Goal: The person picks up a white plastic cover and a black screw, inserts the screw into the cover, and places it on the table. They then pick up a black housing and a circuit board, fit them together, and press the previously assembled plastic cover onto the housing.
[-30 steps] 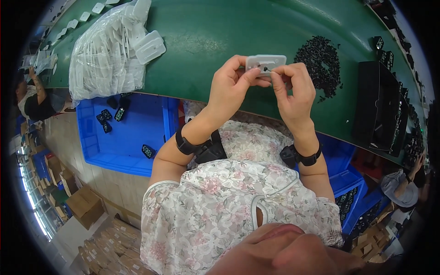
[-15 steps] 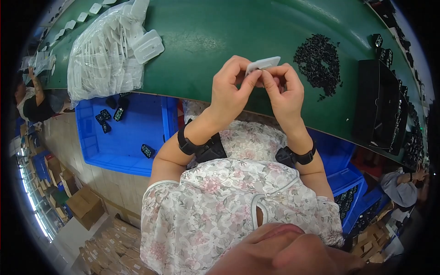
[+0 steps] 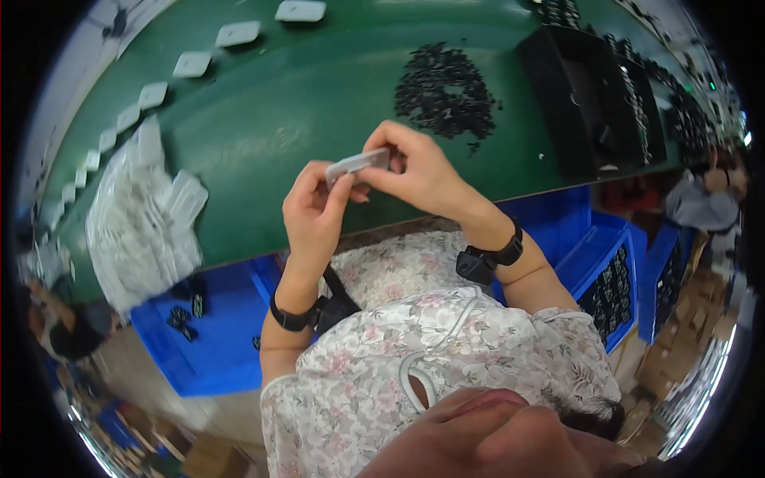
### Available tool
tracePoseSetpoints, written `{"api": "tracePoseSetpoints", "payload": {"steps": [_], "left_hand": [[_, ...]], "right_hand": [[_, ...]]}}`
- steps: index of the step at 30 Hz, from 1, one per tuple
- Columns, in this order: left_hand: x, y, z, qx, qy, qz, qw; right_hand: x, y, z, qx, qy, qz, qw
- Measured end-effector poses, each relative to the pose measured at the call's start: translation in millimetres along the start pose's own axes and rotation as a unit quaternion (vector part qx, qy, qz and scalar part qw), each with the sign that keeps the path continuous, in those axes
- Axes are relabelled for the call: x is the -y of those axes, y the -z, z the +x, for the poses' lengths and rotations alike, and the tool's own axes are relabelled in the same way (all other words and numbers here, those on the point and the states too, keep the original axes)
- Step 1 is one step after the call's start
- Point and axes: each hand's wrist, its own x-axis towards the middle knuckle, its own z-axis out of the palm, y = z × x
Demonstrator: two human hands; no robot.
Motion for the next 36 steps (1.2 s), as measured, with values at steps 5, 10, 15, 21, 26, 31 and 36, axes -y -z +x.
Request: {"api": "tracePoseSetpoints", "payload": {"steps": [5, 10, 15, 21, 26, 31, 36], "left_hand": [[-6, -7, 1, 0.068, 0.013, -0.03, 0.997], [-8, -8, 15, 0.053, 0.073, -0.033, 0.995], [-4, 36, 28, -0.04, 0.048, 0.038, 0.997], [-4, 89, 24, -0.111, 0.075, 0.15, 0.98], [-6, 84, 29, -0.104, 0.077, 0.31, 0.942], [-27, 59, 19, -0.106, 0.032, 0.528, 0.842], [-28, 36, 5, -0.096, -0.008, 0.695, 0.712]], "right_hand": [[1, 11, -10, -0.053, 0.062, -0.06, 0.995], [12, 40, -6, 0.039, -0.035, 0.026, 0.998], [57, 140, 15, -0.006, 0.083, -0.215, 0.973], [43, 302, 93, -0.154, -0.149, -0.388, 0.896], [-64, 372, 121, -0.021, -0.209, -0.622, 0.754], [-81, 372, 126, -0.037, -0.261, -0.649, 0.713], [-57, 358, 127, -0.227, 0.106, -0.508, 0.824]]}}
